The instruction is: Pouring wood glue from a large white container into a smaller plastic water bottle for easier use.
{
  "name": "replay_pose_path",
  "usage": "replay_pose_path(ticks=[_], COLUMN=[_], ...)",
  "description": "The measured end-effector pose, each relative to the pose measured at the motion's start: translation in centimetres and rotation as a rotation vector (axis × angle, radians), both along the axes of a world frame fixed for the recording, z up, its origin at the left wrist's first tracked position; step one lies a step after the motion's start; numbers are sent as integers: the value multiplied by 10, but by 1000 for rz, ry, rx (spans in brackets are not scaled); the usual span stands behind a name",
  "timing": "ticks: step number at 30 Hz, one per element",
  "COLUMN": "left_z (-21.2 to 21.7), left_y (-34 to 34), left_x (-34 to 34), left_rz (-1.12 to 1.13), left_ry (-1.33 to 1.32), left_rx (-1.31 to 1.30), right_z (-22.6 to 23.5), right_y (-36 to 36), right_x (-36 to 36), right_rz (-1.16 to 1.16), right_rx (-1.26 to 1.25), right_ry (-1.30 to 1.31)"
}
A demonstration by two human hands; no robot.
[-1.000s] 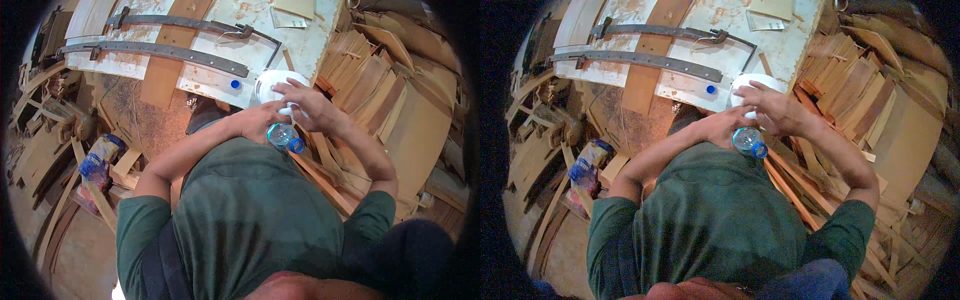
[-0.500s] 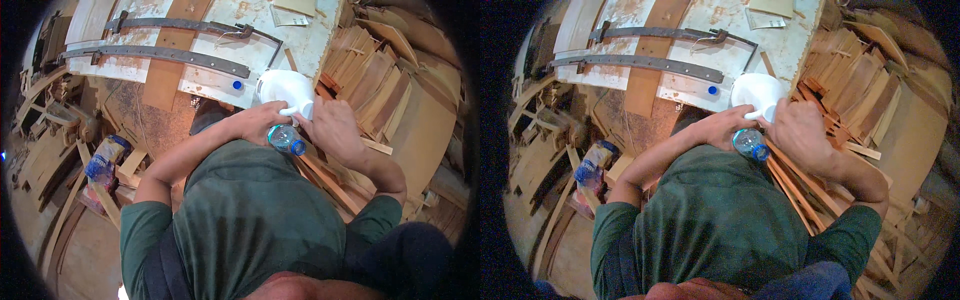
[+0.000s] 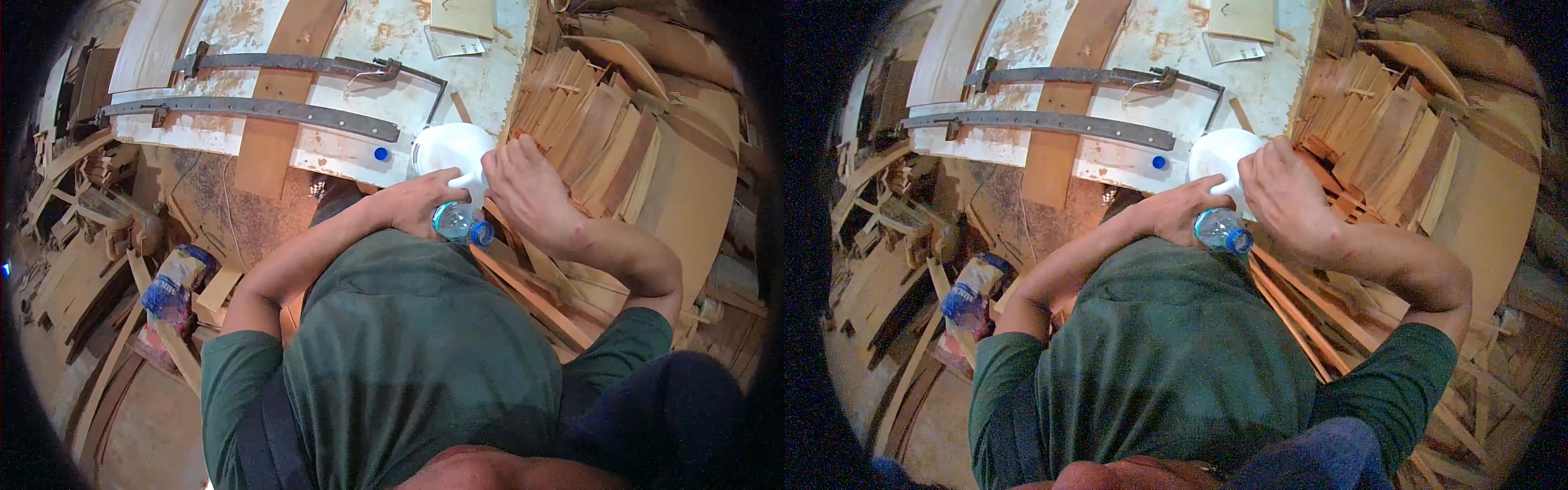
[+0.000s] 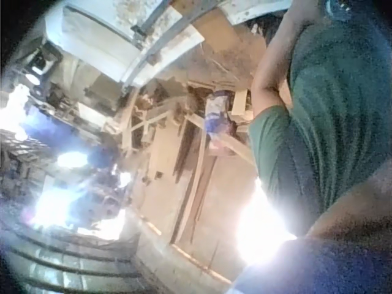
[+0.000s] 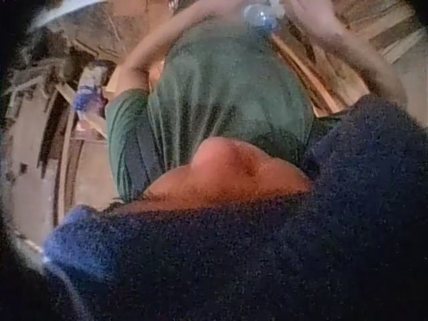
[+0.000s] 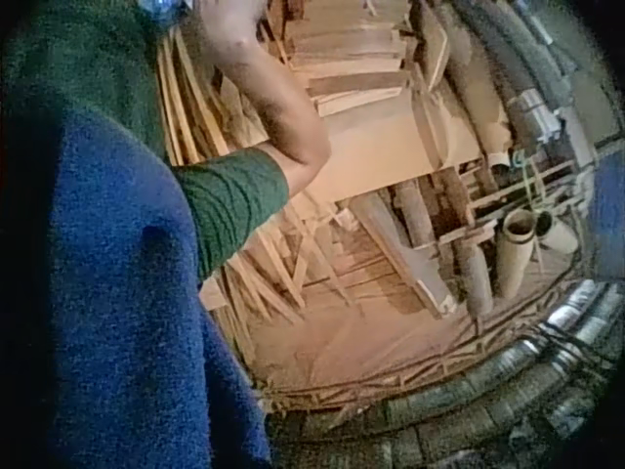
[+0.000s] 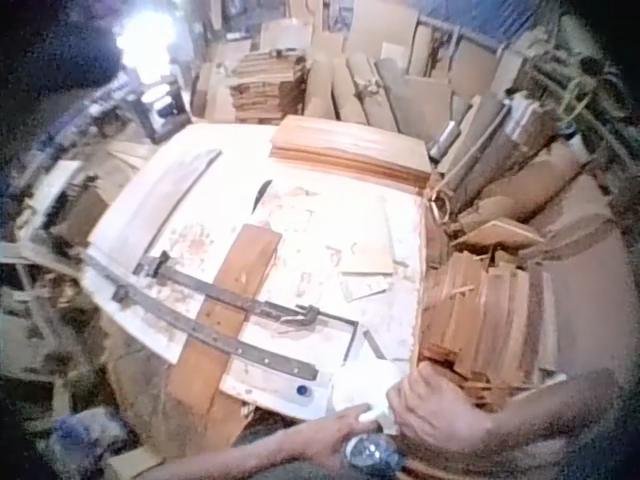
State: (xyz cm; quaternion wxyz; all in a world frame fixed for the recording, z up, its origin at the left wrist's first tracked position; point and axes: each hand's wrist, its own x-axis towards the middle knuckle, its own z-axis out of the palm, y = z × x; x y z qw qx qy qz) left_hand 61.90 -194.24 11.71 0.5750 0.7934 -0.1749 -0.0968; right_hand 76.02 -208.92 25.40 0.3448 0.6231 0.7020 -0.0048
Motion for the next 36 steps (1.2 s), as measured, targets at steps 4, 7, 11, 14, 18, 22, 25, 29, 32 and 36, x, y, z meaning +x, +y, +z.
replay_pose_path(ticks=[4, 7, 11, 14, 18, 22, 25, 29, 32, 36], left_z=[2, 5, 10, 12, 24, 26, 25, 20, 18, 26], left_y=[-1, -3, -8, -13, -19, -23, -26, -27, -26, -24], left_x=[3, 8, 23, 27, 41, 52, 60, 67, 71, 76], left_rz=[-10, 62, 18, 13, -21, -21, -33, -74, -78, -15], left_ry=[23, -71, -26, 26, 89, 15, 22, 13, 10, 2], left_rx=[1, 71, 14, 23, 19, 14, 15, -14, -9, 9], right_z=[4, 12, 10, 0, -12, -15, -16, -5, -10, -12], right_y=[-2, 9, 13, -9, -33, -45, -49, -43, -44, -38], right_x=[-3, -11, 0, 11, 32, 53, 63, 72, 82, 107], right_rz=[-114, -463, -758, -629, -332, -278, -177, -175, -153, -11], right_rx=[92, 56, -19, 146, 321, 332, 441, 373, 335, 357], right_ry=[132, 179, 332, 331, 288, 283, 281, 336, 366, 528])
